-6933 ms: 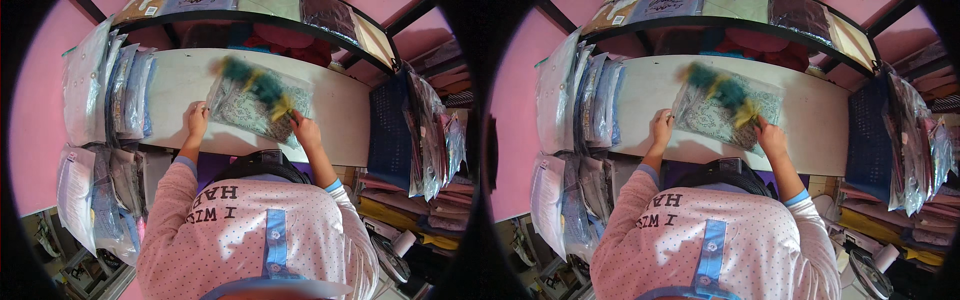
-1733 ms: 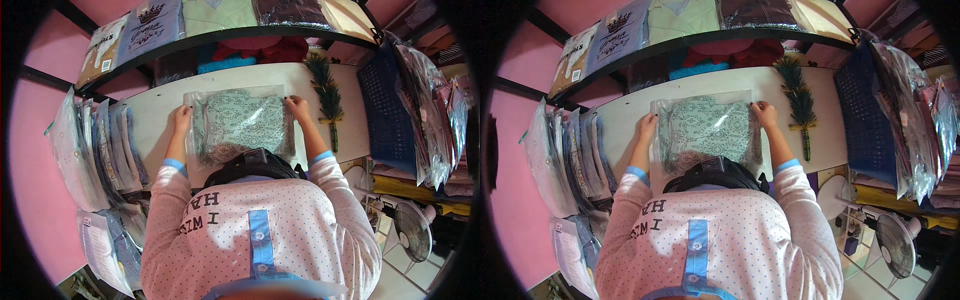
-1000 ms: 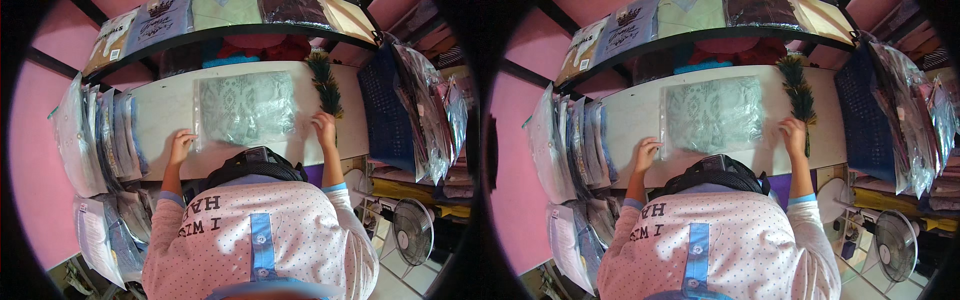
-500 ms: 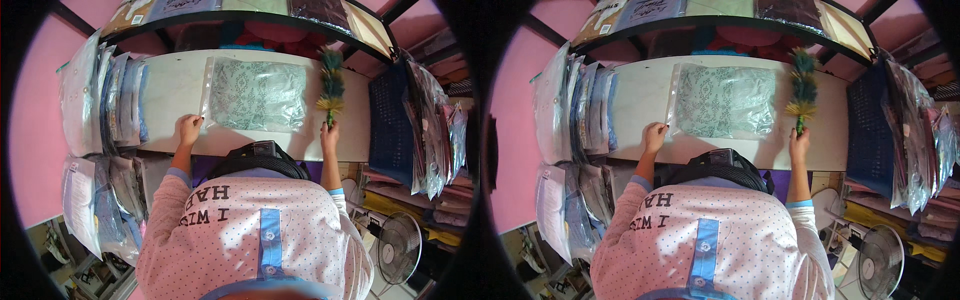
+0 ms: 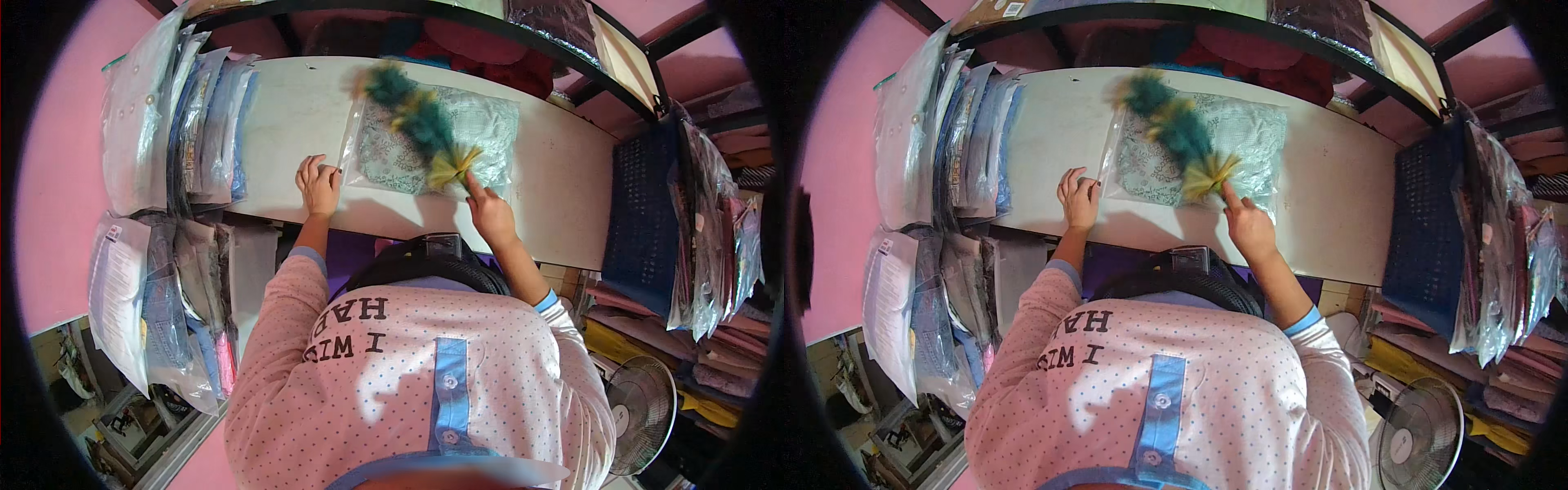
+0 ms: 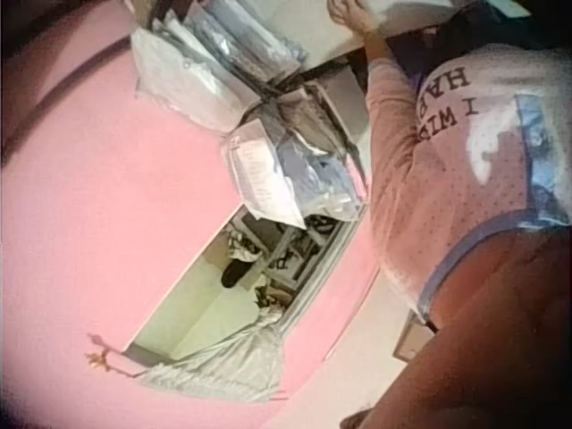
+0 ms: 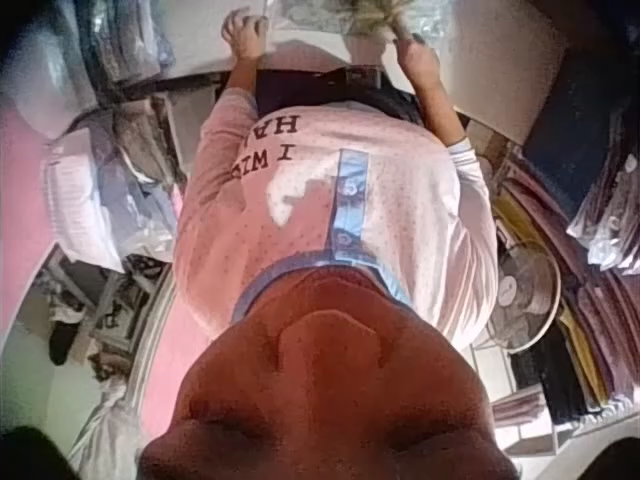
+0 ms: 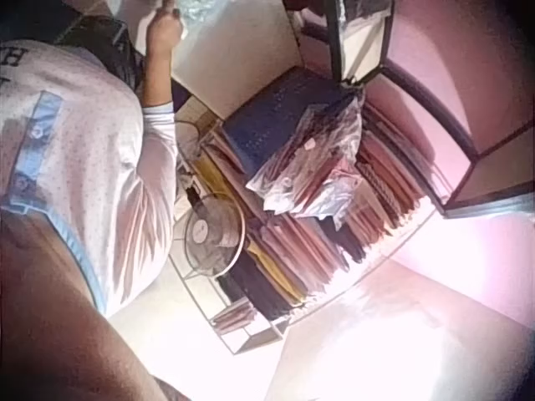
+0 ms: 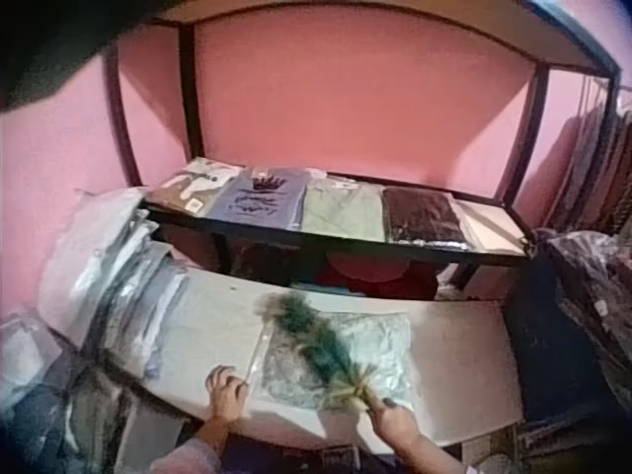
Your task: Dusting off plastic-packaged garments using a duster and organizing them on shelves.
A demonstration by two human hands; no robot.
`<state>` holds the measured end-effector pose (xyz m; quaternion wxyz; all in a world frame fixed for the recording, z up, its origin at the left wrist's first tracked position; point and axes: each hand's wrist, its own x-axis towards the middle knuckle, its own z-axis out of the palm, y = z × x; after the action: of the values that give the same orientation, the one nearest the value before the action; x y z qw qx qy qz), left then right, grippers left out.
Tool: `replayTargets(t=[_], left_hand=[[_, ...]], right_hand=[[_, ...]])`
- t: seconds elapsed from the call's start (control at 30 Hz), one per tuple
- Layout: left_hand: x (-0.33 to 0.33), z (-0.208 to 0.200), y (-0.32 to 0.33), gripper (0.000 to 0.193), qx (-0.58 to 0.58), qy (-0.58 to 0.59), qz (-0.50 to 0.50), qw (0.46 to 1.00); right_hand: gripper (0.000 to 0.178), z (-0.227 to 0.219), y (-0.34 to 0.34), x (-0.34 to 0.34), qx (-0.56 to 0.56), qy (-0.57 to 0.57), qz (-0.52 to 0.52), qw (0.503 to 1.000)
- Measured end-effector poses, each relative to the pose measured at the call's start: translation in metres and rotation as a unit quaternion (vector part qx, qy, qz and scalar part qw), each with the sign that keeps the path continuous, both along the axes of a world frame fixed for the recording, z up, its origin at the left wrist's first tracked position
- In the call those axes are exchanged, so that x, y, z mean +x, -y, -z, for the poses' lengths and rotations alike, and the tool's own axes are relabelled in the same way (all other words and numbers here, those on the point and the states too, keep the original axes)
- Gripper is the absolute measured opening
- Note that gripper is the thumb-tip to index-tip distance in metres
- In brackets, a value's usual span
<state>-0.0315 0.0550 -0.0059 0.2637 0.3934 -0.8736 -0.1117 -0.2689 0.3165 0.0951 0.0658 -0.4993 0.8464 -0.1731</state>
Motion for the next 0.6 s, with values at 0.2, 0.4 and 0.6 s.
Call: replayTargets(t=[0.2,0.4,0.6], left_hand=[[0.007,0.014,0.006,0.021,0.045,-0.115,-0.071,0.990],[0.000,-0.012,-0.006,0.048,0.002,-0.152,-0.039,0.988],[-0.001,-0.013,-0.014,0.061,-0.051,0.070,0.061,0.994]], right_hand=[[0.050,-0.007,-0.030,0.011,0.052,0.072,-0.205,0.975],[0.053,0.016,-0.035,0.009,0.011,0.100,-0.126,0.987],[0.050,-0.002,-0.028,-0.008,-0.031,0.070,-0.032,0.997]])
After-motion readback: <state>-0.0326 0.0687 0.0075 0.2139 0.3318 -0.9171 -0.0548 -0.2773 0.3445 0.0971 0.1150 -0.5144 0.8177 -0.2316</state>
